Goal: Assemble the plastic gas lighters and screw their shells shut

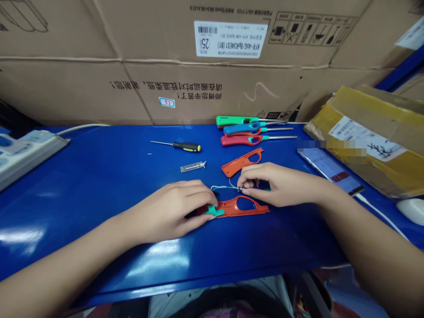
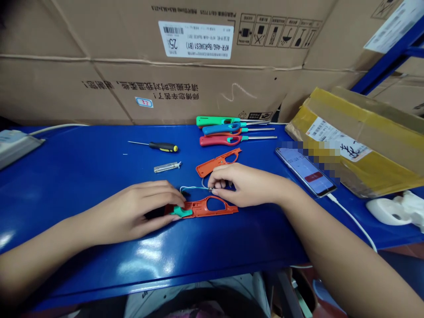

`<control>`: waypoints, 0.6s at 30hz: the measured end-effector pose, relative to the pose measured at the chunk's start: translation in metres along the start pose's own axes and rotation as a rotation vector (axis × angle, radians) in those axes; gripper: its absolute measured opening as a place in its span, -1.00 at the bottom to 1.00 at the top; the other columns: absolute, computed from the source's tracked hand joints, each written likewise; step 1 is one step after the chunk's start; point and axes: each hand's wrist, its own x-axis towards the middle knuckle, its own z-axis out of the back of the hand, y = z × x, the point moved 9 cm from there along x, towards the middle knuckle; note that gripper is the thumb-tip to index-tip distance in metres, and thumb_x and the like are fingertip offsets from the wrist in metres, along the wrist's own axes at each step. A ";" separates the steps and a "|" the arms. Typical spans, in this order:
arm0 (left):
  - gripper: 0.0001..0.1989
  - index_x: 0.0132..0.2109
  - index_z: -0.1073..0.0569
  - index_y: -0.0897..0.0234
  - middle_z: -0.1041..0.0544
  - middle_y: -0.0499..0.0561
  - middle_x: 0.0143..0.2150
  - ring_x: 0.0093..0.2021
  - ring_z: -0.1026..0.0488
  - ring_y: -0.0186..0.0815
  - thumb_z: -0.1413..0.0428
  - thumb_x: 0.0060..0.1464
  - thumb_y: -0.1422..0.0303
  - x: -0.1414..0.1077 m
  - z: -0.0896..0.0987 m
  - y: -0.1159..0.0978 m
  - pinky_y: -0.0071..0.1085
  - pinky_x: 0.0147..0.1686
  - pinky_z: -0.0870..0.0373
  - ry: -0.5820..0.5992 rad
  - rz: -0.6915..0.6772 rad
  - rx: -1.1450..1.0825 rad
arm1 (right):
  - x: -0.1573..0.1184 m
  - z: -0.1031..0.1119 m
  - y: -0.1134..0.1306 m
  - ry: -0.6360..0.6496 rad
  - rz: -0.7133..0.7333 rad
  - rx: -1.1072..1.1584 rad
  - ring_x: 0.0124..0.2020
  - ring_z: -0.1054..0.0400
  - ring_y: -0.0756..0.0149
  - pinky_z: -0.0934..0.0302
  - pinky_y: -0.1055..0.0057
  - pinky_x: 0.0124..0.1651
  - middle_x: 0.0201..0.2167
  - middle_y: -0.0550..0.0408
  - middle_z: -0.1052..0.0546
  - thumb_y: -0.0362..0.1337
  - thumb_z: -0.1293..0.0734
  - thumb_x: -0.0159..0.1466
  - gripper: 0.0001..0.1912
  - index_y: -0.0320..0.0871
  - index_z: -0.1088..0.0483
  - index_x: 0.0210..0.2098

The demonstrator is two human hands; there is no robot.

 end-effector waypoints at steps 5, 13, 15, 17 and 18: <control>-0.81 0.03 -0.46 0.24 -0.55 0.03 -0.08 -0.09 -0.48 -0.28 -0.04 0.36 0.33 0.001 0.002 0.002 -0.34 -0.06 -0.40 -0.015 0.004 0.028 | -0.002 0.012 0.006 -0.111 0.041 0.095 -0.30 -0.30 0.39 -0.25 0.42 -0.22 -0.25 0.10 -0.48 -0.23 -0.27 0.39 -0.87 -0.16 -0.38 -0.16; -0.82 0.01 -0.47 0.24 -0.55 0.03 -0.11 -0.12 -0.48 -0.26 -0.05 0.36 0.32 0.001 0.002 0.003 -0.33 -0.09 -0.40 -0.011 0.012 0.042 | -0.008 0.012 0.001 -0.024 0.033 0.110 -0.26 -0.35 0.38 -0.26 0.41 -0.22 -0.22 0.11 -0.51 -0.26 -0.30 0.35 -0.87 -0.14 -0.43 -0.13; -0.83 0.00 -0.47 0.24 -0.55 0.03 -0.11 -0.12 -0.48 -0.27 -0.05 0.36 0.32 0.000 0.004 0.005 -0.34 -0.10 -0.40 -0.019 0.013 0.046 | -0.009 0.011 0.000 0.006 0.029 0.103 -0.23 -0.38 0.36 -0.27 0.40 -0.18 -0.20 0.08 -0.53 -0.26 -0.29 0.36 -0.85 -0.15 -0.46 -0.13; -0.83 0.00 -0.48 0.24 -0.55 0.03 -0.10 -0.11 -0.49 -0.28 -0.06 0.36 0.32 -0.001 0.005 0.008 -0.35 -0.10 -0.41 -0.028 0.016 0.047 | -0.010 0.013 0.000 0.006 0.026 0.095 -0.20 -0.41 0.34 -0.28 0.39 -0.15 -0.18 0.07 -0.55 -0.25 -0.29 0.36 -0.83 -0.16 -0.48 -0.13; -0.83 0.00 -0.48 0.25 -0.55 0.03 -0.10 -0.11 -0.50 -0.28 -0.07 0.35 0.32 -0.001 0.005 0.010 -0.36 -0.10 -0.41 -0.032 0.018 0.046 | -0.010 0.014 0.000 0.002 0.025 0.091 -0.18 -0.42 0.33 -0.28 0.39 -0.14 -0.17 0.06 -0.56 -0.25 -0.29 0.36 -0.82 -0.16 -0.49 -0.13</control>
